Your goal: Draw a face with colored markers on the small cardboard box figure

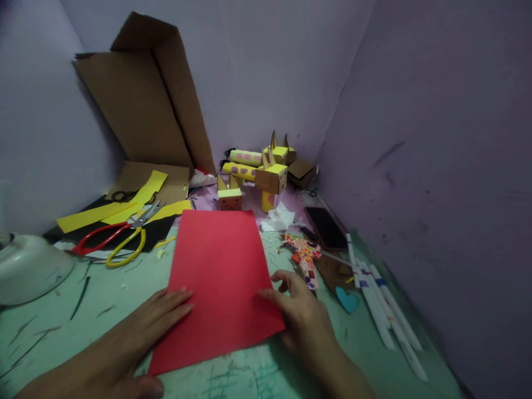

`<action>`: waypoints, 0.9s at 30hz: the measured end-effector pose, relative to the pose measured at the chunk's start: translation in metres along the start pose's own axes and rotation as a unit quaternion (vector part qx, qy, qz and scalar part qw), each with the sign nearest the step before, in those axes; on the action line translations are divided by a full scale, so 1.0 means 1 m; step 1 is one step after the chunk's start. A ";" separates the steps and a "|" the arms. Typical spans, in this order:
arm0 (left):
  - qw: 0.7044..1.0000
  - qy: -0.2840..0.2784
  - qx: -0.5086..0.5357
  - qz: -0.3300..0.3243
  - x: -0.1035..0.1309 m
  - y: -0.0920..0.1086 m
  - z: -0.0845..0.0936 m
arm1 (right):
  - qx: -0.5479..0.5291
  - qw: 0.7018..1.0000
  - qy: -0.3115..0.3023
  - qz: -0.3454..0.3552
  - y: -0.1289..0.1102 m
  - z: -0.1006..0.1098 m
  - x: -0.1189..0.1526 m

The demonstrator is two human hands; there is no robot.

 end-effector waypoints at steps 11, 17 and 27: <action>0.955 0.213 0.171 0.119 -0.009 -0.027 0.003 | -0.191 0.979 0.003 -0.070 -0.002 -0.017 0.011; 0.936 0.225 0.243 0.115 -0.023 -0.033 -0.005 | -0.195 0.976 0.011 -0.098 -0.001 -0.019 0.012; 0.938 0.225 0.243 0.099 -0.020 -0.026 -0.003 | -0.210 0.973 0.009 -0.100 0.007 -0.016 0.017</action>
Point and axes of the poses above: each hand's wrist, its own x-axis away from the middle knuckle, its own z-axis out of the back of the hand, y = z × x, the point moved 1 cm from there along -x, towards the middle knuckle, and after that the axes turned 13 degrees about y, right-handed, at the moved point
